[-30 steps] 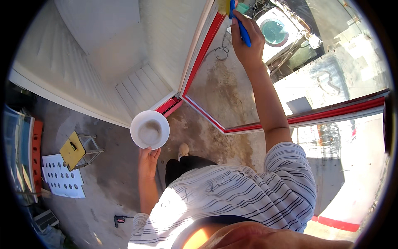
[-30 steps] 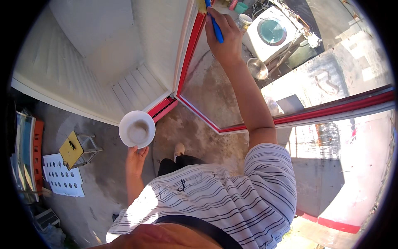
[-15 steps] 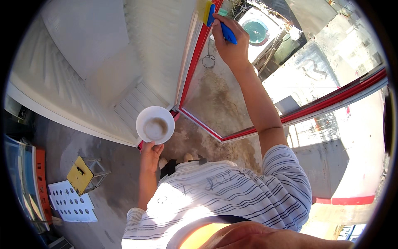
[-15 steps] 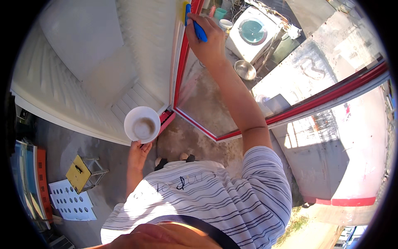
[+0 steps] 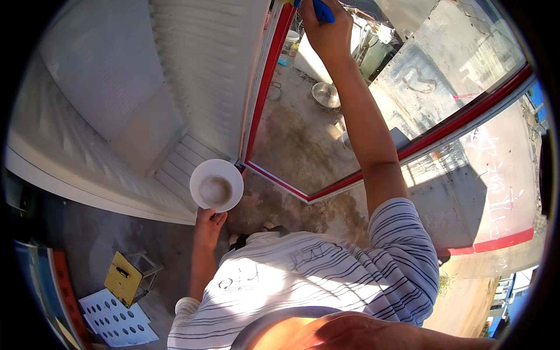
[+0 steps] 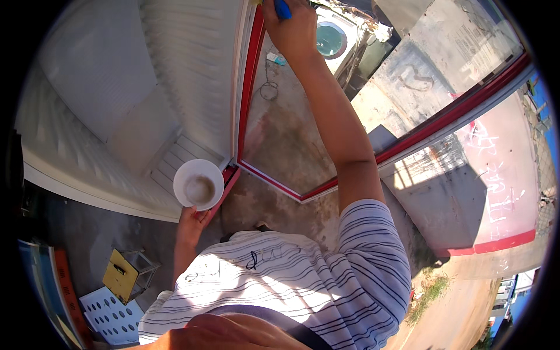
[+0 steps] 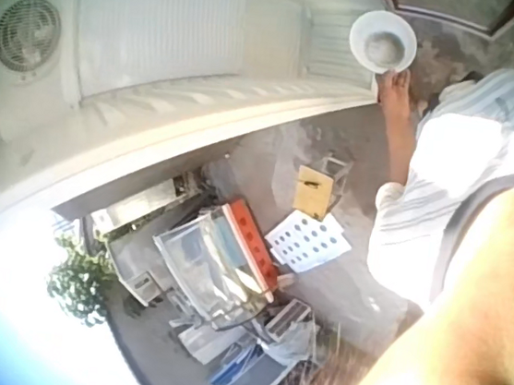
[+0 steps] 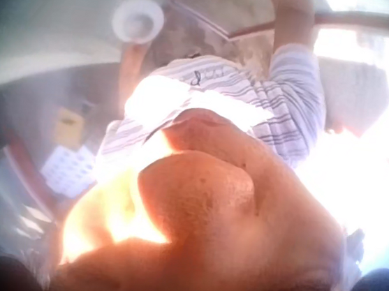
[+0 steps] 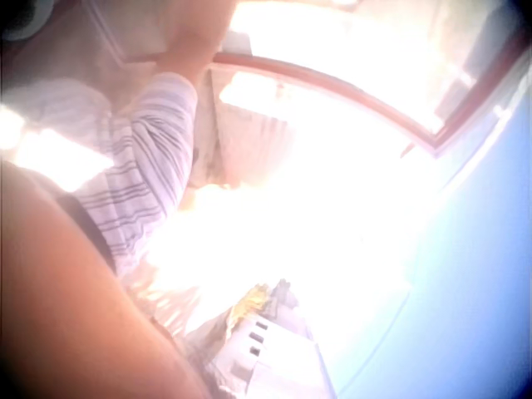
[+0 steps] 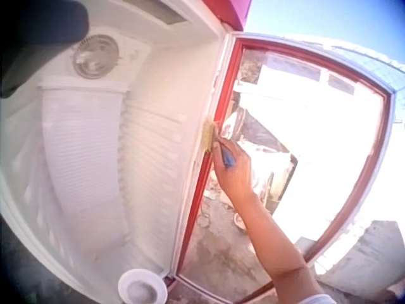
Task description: The person applies a liquid from a bowl to the rubber seal and interior frame of an open refrigerator door using a paintbrush.
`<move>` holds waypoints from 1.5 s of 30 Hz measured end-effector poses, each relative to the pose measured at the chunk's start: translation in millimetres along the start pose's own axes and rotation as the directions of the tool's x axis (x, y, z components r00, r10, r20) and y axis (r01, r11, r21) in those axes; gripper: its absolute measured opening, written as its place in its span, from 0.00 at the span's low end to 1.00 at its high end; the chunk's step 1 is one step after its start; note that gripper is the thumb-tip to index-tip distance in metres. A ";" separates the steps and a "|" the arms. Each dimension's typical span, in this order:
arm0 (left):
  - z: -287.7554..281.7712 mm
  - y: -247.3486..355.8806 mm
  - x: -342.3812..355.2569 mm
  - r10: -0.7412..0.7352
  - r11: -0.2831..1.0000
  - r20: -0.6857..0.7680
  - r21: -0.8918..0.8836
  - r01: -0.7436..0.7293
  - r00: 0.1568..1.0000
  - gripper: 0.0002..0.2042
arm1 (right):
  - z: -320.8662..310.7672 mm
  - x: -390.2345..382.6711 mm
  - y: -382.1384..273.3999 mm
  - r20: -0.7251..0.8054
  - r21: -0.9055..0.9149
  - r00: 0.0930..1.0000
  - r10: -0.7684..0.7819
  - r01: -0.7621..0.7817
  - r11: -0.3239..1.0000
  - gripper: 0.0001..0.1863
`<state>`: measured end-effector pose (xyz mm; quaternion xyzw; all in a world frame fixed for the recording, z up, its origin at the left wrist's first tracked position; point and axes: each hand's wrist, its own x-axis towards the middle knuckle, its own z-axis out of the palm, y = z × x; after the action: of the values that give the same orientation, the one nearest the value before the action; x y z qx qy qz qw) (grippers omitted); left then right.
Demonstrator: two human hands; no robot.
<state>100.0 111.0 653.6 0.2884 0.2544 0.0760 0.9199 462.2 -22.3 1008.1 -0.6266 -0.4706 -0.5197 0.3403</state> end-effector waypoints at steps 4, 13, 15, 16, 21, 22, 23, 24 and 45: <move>0.4 4.0 8.0 -0.017 1.000 0.061 -0.010 0.018 0.998 0.24 | 10.9 -13.8 -19.4 -0.041 -0.017 0.999 0.010 -0.011 1.000 0.08; 13.5 9.3 19.1 -0.078 0.996 0.058 0.044 0.076 0.995 0.25 | -8.1 -165.8 -62.7 0.169 0.042 0.807 0.566 -0.579 0.814 0.13; 15.7 12.7 14.1 -0.067 0.997 0.056 0.041 0.065 0.996 0.23 | -23.3 -174.7 -71.3 0.064 0.112 0.687 0.724 -0.725 0.679 0.14; 13.8 13.1 15.3 -0.079 0.996 0.052 0.044 0.077 0.995 0.23 | -26.6 -179.4 -73.4 0.082 0.147 0.673 0.735 -0.738 0.659 0.15; 8.5 17.5 24.1 -0.137 0.988 0.071 0.076 0.132 0.988 0.22 | -24.7 -189.1 -73.7 0.043 0.194 0.647 0.761 -0.753 0.629 0.15; 6.7 18.1 24.7 -0.142 0.987 0.081 0.085 0.135 0.987 0.22 | -22.1 -184.3 -70.6 0.016 0.207 0.641 0.767 -0.753 0.625 0.14; 3.9 20.5 24.8 -0.138 0.987 0.083 0.092 0.130 0.987 0.22 | -17.9 -173.2 -68.4 0.015 0.241 0.670 0.742 -0.723 0.648 0.15; 2.1 21.8 25.0 -0.138 0.987 0.090 0.098 0.130 0.986 0.23 | -16.7 -155.1 -66.5 0.012 0.269 0.699 0.715 -0.691 0.671 0.15; -34.5 36.3 0.5 -0.035 0.998 -0.049 0.055 0.038 0.998 0.28 | 42.4 -204.2 -52.7 -0.032 0.119 0.873 0.487 -0.481 0.869 0.13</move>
<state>83.0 158.0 649.8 0.3074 0.2837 0.0590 0.9064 423.1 -14.6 796.7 -0.6891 -0.3153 -0.4105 0.5071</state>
